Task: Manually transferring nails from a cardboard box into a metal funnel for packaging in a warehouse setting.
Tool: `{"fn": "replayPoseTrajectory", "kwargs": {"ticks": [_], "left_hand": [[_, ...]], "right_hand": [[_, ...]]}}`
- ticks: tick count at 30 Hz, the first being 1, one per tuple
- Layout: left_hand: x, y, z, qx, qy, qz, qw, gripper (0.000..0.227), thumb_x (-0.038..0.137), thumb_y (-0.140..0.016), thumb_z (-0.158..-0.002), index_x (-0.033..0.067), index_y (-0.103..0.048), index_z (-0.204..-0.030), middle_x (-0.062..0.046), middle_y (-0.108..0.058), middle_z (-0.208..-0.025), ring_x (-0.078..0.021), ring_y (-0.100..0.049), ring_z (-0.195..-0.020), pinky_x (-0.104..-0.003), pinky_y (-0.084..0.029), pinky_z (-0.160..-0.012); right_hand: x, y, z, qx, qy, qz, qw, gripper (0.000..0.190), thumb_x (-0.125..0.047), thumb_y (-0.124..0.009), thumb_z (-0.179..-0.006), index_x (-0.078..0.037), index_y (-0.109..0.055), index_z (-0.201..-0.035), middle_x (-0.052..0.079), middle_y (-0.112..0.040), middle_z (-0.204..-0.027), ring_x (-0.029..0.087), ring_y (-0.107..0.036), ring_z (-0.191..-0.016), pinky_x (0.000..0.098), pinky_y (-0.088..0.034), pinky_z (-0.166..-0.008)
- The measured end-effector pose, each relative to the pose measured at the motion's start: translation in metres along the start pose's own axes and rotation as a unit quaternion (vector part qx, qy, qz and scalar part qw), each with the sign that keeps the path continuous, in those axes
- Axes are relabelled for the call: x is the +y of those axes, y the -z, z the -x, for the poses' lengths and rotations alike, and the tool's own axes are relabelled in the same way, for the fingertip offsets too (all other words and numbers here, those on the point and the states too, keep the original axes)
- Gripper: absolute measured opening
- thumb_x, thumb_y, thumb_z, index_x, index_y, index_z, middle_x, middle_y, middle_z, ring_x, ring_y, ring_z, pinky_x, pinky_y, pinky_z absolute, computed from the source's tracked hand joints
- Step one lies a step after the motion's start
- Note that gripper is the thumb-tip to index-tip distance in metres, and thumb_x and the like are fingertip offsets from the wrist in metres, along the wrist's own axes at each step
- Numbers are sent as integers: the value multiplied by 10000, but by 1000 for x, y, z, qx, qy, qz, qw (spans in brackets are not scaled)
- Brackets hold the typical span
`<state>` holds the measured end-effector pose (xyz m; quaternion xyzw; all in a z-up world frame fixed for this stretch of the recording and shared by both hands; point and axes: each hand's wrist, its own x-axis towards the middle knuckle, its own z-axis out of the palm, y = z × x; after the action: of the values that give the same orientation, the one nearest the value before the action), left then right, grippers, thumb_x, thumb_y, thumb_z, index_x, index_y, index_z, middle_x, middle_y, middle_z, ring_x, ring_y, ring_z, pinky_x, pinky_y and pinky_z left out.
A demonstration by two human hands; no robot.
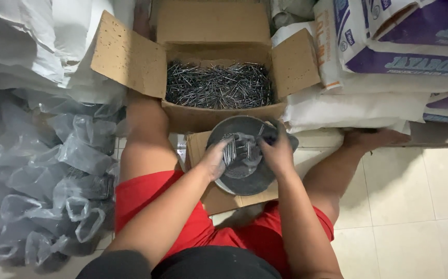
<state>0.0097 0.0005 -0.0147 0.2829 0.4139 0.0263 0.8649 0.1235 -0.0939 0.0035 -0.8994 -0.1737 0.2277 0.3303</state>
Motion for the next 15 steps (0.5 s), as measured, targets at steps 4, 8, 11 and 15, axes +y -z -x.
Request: {"fn": "replayPoseTrajectory", "kwargs": {"ticks": [4,8,11,15], "left_hand": [[-24,23,-42,-2,-10,30,999,895,378,-688,-936,40,-223,-1622,-198,-241,-1697,-314,-208,-1573,-527,-135,-1289],[-42,44,-78,-19,-48,83,995,501,297,-750,-893,71,-589,-1310,-103,-662,-1181,-203,-686,-991,-395,-513,-830],[-53,55,-99,-15,-51,82,995,305,296,-750,-885,116,-680,-1122,-47,-708,-981,-172,-706,-796,-351,-508,-682],[-50,53,-98,0,-39,80,996,290,304,-756,-879,123,-652,-1079,-58,-679,-941,-192,-693,-784,-363,-508,-663]], "right_hand": [[44,-21,-23,0,37,61,997,586,-156,-682,-926,23,-529,-1462,305,-618,-1372,467,-569,-1313,583,-490,-1088],[89,-51,-48,-32,84,153,984,541,-134,-683,-930,-1,-567,-1441,282,-661,-1306,431,-609,-1280,547,-520,-1072],[114,-67,-63,-56,103,203,972,524,-208,-680,-943,-40,-594,-1431,239,-681,-1270,397,-634,-1253,511,-535,-1055],[106,-64,-55,-69,129,218,965,457,-236,-674,-953,-45,-646,-1367,236,-718,-1171,408,-682,-1164,519,-581,-961]]}}
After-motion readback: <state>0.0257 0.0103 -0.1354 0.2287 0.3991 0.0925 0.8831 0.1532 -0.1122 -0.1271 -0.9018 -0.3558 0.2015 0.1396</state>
